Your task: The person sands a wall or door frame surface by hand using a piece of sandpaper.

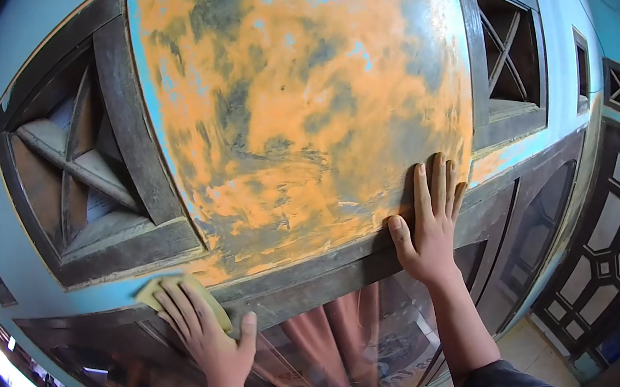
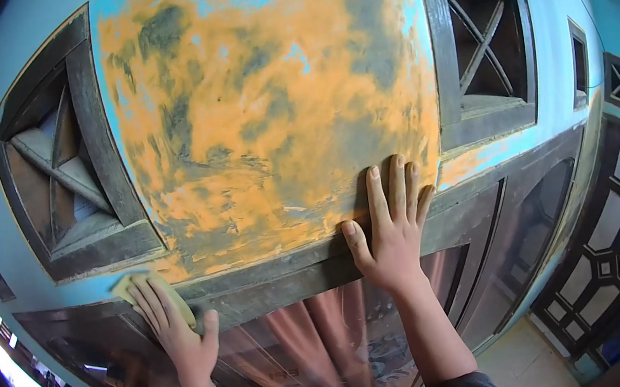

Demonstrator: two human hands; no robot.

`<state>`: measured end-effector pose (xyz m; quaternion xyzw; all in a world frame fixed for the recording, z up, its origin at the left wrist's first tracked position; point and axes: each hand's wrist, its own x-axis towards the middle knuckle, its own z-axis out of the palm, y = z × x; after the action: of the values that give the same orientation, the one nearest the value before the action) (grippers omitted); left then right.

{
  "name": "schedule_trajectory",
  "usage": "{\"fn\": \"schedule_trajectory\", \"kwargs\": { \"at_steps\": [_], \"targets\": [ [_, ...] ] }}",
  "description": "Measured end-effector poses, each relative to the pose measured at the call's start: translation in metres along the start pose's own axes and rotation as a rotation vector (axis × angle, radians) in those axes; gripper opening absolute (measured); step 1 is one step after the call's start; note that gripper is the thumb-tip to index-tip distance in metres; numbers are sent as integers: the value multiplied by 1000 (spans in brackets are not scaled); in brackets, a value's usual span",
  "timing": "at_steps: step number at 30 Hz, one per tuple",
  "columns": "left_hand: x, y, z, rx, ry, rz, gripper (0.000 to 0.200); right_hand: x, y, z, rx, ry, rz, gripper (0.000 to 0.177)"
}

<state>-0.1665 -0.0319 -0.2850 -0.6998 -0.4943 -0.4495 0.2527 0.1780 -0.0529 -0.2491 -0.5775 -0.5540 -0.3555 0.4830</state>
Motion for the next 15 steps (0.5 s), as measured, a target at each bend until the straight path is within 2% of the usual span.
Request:
{"fn": "schedule_trajectory", "kwargs": {
  "at_steps": [5,8,12,15],
  "targets": [
    [24,-19,-15,56,36,17,103,-1,1,2,4,20,6,77],
    [20,-13,-14,-17,48,19,103,-5,0,7,39,55,13,72],
    [4,-10,-7,29,-17,6,104,-8,3,14,34,103,-8,72],
    [25,-14,-19,57,-33,1,108,-6,2,15,22,126,-13,73]
  ]
}}
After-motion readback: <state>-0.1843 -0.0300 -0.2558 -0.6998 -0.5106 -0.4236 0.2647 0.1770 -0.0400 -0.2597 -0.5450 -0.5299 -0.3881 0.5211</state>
